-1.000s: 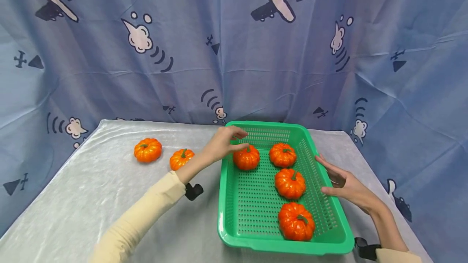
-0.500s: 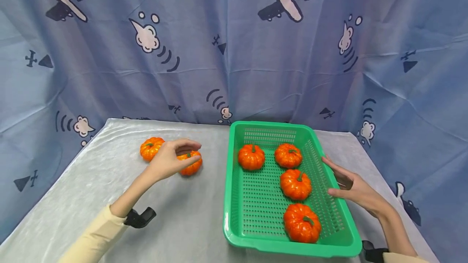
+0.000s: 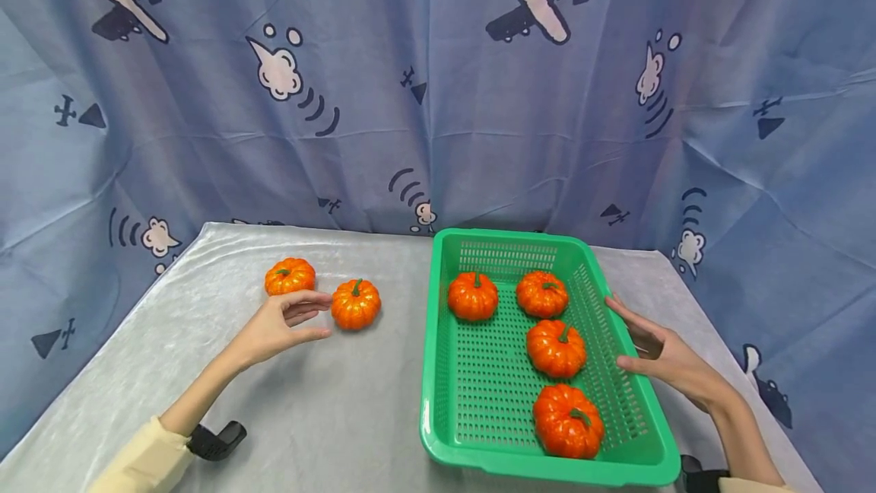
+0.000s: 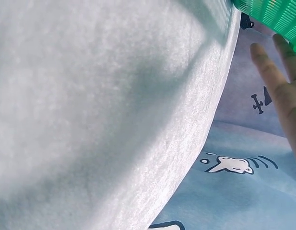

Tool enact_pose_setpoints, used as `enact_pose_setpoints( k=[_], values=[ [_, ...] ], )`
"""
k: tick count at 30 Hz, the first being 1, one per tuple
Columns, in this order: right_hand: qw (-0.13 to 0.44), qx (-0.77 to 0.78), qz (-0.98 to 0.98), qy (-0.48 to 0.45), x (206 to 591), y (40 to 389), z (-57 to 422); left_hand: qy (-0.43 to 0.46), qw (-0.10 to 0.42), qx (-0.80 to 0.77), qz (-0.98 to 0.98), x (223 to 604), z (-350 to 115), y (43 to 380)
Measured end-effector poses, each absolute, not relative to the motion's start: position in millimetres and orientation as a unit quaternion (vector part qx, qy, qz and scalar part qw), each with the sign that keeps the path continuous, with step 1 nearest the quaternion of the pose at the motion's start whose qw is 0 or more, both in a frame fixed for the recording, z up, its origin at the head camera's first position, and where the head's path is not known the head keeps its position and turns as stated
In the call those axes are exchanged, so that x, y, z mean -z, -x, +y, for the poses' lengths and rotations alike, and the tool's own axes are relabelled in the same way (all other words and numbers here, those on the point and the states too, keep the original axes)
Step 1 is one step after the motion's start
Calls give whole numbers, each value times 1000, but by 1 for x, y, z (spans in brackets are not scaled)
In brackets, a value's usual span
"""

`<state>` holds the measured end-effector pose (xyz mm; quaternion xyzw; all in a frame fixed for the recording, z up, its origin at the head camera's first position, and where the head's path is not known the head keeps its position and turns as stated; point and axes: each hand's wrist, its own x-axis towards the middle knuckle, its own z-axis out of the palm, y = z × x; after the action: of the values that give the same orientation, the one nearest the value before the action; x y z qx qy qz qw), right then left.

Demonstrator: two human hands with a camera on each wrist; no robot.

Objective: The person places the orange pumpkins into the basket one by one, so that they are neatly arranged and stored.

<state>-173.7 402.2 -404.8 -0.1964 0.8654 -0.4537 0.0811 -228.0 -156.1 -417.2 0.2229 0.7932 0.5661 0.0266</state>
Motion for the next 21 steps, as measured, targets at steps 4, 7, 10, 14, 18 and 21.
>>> enact_pose_setpoints(
  k=[4, 7, 10, 14, 18, 21],
  values=[
    [84, 467, 858, 195, 405, 173, 402, -242, 38, -565, 788, 434, -157, 236],
    [85, 473, 855, 195, 405, 173, 402, -252, 27, -550, 796, 438, -154, 239],
    [85, 473, 856, 193, 406, 173, 403, -263, 16, -538, 800, 432, -149, 241],
    [83, 473, 856, 193, 406, 173, 403, -284, -7, -504, 816, 437, -147, 252],
    [82, 470, 856, 198, 407, 174, 403, -292, -44, -465, 835, 447, -146, 266],
    [80, 468, 858, 196, 407, 174, 403, -283, -55, -441, 850, 448, -143, 272]
  ],
)
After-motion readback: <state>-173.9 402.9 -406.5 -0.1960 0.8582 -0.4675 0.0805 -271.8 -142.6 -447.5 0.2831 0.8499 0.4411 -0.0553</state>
